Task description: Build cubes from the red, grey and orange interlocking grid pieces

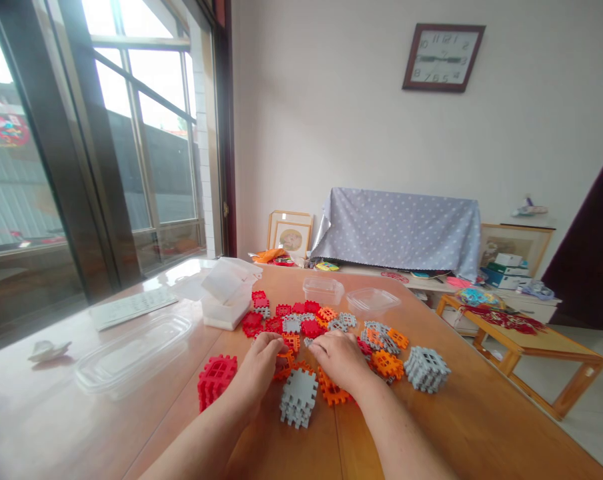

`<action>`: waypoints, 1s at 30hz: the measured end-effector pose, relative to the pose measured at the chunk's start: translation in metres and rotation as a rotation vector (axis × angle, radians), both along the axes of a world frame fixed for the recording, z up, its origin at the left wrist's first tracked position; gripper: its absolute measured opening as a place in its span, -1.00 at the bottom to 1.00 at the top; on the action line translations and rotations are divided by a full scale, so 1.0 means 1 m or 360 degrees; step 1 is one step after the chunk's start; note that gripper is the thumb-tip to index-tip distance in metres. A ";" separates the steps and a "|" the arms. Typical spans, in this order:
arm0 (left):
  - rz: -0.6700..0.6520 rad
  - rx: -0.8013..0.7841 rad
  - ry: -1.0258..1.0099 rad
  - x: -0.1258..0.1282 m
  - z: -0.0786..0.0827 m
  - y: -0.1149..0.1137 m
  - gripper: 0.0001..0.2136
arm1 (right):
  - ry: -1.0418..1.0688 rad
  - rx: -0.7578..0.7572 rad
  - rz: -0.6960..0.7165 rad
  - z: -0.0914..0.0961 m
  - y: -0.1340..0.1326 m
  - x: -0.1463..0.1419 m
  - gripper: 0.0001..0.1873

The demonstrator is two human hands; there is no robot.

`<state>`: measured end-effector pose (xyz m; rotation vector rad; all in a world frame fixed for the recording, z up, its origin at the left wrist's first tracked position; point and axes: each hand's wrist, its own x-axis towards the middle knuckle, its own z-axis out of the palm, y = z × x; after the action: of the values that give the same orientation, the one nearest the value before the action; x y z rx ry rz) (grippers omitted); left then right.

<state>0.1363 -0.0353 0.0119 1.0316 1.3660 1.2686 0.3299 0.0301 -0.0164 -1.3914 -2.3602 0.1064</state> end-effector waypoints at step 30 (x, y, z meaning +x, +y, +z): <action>-0.0383 0.0312 -0.0522 -0.005 0.010 -0.006 -0.74 | 0.0665 0.0296 0.0098 0.051 -0.059 -0.014 -0.47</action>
<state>0.1308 -0.0414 0.0215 1.0321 0.8561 1.3382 0.3159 -0.0284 0.0345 -1.0873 -2.0092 0.1717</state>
